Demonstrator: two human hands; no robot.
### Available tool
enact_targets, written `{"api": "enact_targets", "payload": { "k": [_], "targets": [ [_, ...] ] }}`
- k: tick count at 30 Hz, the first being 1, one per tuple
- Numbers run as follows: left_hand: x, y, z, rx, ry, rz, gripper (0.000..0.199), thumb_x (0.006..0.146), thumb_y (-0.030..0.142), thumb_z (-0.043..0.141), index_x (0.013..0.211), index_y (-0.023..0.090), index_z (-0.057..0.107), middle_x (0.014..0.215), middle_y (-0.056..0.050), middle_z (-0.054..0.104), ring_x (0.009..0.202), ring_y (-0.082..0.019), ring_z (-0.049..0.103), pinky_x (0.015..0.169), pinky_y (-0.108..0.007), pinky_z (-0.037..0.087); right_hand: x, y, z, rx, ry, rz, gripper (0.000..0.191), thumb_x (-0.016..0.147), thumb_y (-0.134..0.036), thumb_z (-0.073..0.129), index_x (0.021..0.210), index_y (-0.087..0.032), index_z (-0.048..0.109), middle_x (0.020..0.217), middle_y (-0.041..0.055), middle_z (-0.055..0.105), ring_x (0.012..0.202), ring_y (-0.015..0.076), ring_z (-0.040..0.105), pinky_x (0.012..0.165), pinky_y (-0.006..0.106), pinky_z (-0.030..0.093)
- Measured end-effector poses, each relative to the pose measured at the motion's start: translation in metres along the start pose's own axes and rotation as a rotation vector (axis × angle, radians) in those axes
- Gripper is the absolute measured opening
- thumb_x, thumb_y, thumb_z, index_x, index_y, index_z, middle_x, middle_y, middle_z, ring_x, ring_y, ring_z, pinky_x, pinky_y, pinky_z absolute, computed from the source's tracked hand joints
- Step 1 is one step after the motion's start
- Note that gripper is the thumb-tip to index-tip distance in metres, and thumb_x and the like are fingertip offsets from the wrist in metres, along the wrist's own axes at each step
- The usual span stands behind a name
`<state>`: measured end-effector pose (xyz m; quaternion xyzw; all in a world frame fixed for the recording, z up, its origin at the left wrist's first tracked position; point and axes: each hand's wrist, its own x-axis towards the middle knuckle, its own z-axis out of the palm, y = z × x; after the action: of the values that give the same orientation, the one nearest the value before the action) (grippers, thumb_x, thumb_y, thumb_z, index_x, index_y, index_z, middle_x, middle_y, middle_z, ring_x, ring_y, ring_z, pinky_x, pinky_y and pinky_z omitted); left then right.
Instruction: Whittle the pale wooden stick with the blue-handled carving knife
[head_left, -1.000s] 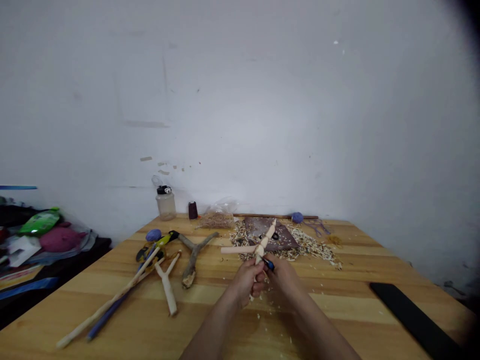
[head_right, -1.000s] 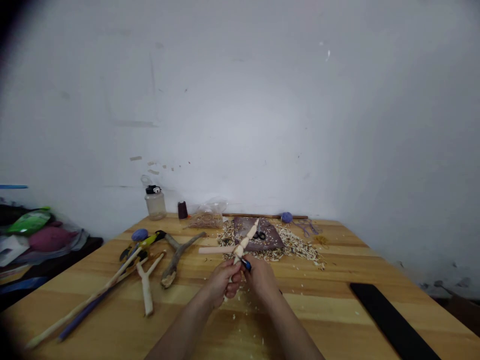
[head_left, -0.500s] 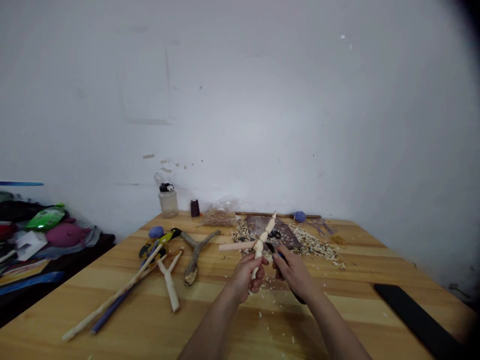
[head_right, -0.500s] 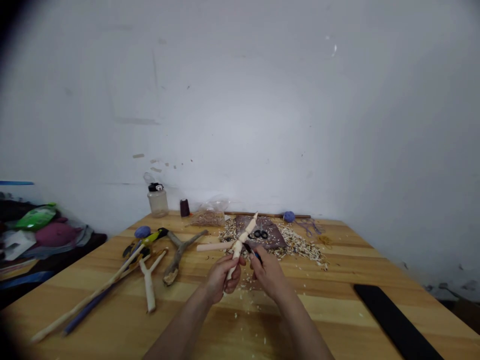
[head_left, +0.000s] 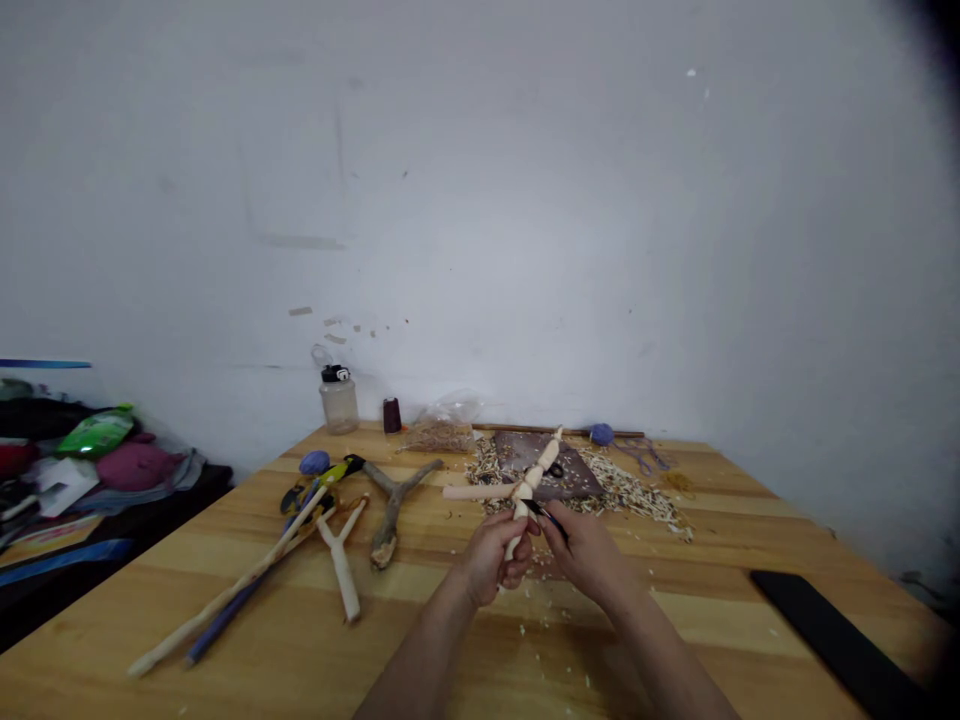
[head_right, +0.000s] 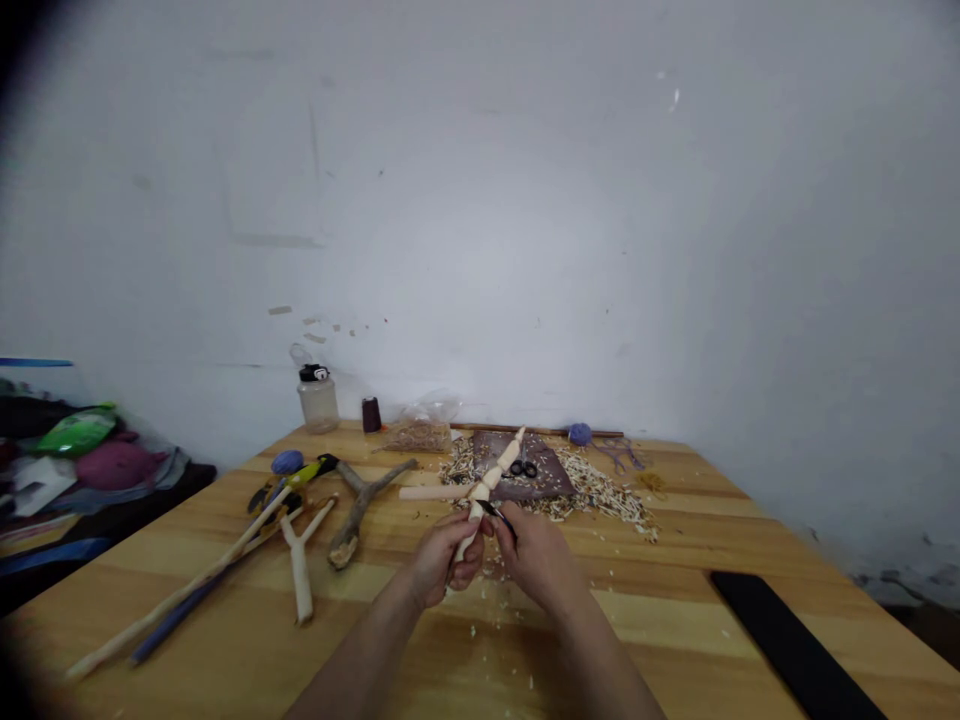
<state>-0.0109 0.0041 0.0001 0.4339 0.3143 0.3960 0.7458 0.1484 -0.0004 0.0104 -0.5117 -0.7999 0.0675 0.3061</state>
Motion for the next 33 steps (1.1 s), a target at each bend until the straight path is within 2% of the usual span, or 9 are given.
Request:
{"api": "enact_targets", "payload": {
  "k": [9,13,16,18,20,22,28,30,33],
  "targets": [
    [-0.001,0.001,-0.002,0.025,-0.022,0.011,0.027,0.073,0.043,0.056,0.079,0.018,0.049,0.048,0.009,0.036,0.032,-0.003,0.025,0.034,-0.015,0.011,-0.003,-0.005,-0.008,0.083,0.036,-0.081,0.033,0.089,-0.036,0.028,0.083,-0.02,0.056,0.067,0.0016,0.061,0.059,0.0127,0.053,0.056,0.021,0.032],
    [0.0,0.001,-0.003,0.035,0.0,-0.005,0.025,0.073,0.043,0.054,0.078,0.019,0.048,0.046,0.009,0.037,0.031,-0.003,0.026,0.033,-0.015,0.011,-0.002,-0.004,-0.008,-0.022,0.011,-0.03,0.031,0.088,-0.034,0.031,0.082,-0.021,0.058,0.067,0.0017,0.062,0.058,0.0133,0.054,0.054,0.021,0.031],
    [0.001,0.001,-0.001,0.04,0.005,0.001,0.027,0.074,0.045,0.052,0.083,0.019,0.05,0.045,0.009,0.038,0.03,-0.004,0.026,0.032,-0.015,0.012,-0.002,0.0,-0.008,-0.008,-0.012,-0.067,0.032,0.088,-0.035,0.031,0.082,-0.022,0.06,0.067,0.001,0.062,0.059,0.0132,0.054,0.055,0.021,0.033],
    [0.0,0.002,0.001,0.073,0.039,0.034,0.038,0.075,0.052,0.047,0.095,0.02,0.05,0.044,0.01,0.038,0.028,-0.004,0.024,0.031,-0.015,0.013,-0.001,0.004,-0.006,0.051,0.062,-0.068,0.033,0.088,-0.036,0.031,0.09,-0.021,0.06,0.067,0.001,0.063,0.06,0.0137,0.056,0.056,0.021,0.035],
    [-0.001,0.003,0.001,0.169,0.116,0.096,0.051,0.075,0.061,0.041,0.106,0.02,0.049,0.041,0.011,0.037,0.026,-0.004,0.022,0.03,-0.015,0.014,-0.001,0.01,-0.003,0.09,0.219,-0.028,0.031,0.086,-0.037,0.035,0.097,-0.02,0.059,0.072,0.0024,0.064,0.064,0.0146,0.057,0.059,0.022,0.039],
    [-0.001,0.004,0.0,0.32,0.192,0.144,0.057,0.075,0.065,0.038,0.105,0.018,0.052,0.037,0.011,0.037,0.024,-0.005,0.023,0.029,-0.015,0.015,0.001,0.016,-0.001,0.097,0.397,0.009,0.029,0.083,-0.038,0.042,0.099,-0.019,0.058,0.082,0.0048,0.065,0.071,0.0159,0.059,0.065,0.024,0.042],
    [0.001,0.004,-0.01,0.634,0.186,0.203,0.031,0.073,0.045,0.054,0.076,0.015,0.062,0.043,0.007,0.043,0.034,-0.005,0.033,0.036,-0.017,0.022,0.008,0.03,-0.011,0.152,0.777,0.006,0.025,0.081,-0.035,0.047,0.094,-0.019,0.061,0.1,0.0093,0.06,0.095,0.0201,0.054,0.085,0.036,0.041],
    [0.002,0.002,-0.011,0.639,0.157,0.232,0.02,0.066,0.034,0.062,0.07,0.015,0.063,0.049,0.005,0.048,0.043,-0.007,0.038,0.042,-0.018,0.026,0.01,0.033,-0.015,0.161,0.795,0.008,0.03,0.081,-0.036,0.048,0.101,-0.019,0.06,0.112,0.0107,0.055,0.104,0.0214,0.05,0.09,0.039,0.038],
    [0.002,0.0,-0.013,0.608,0.145,0.236,0.012,0.056,0.026,0.069,0.06,0.016,0.063,0.052,0.003,0.052,0.051,-0.011,0.043,0.047,-0.021,0.028,0.011,0.04,-0.014,0.202,0.633,0.042,0.033,0.08,-0.04,0.047,0.102,-0.019,0.06,0.111,0.0095,0.057,0.102,0.021,0.052,0.087,0.036,0.04]
  ]
}}
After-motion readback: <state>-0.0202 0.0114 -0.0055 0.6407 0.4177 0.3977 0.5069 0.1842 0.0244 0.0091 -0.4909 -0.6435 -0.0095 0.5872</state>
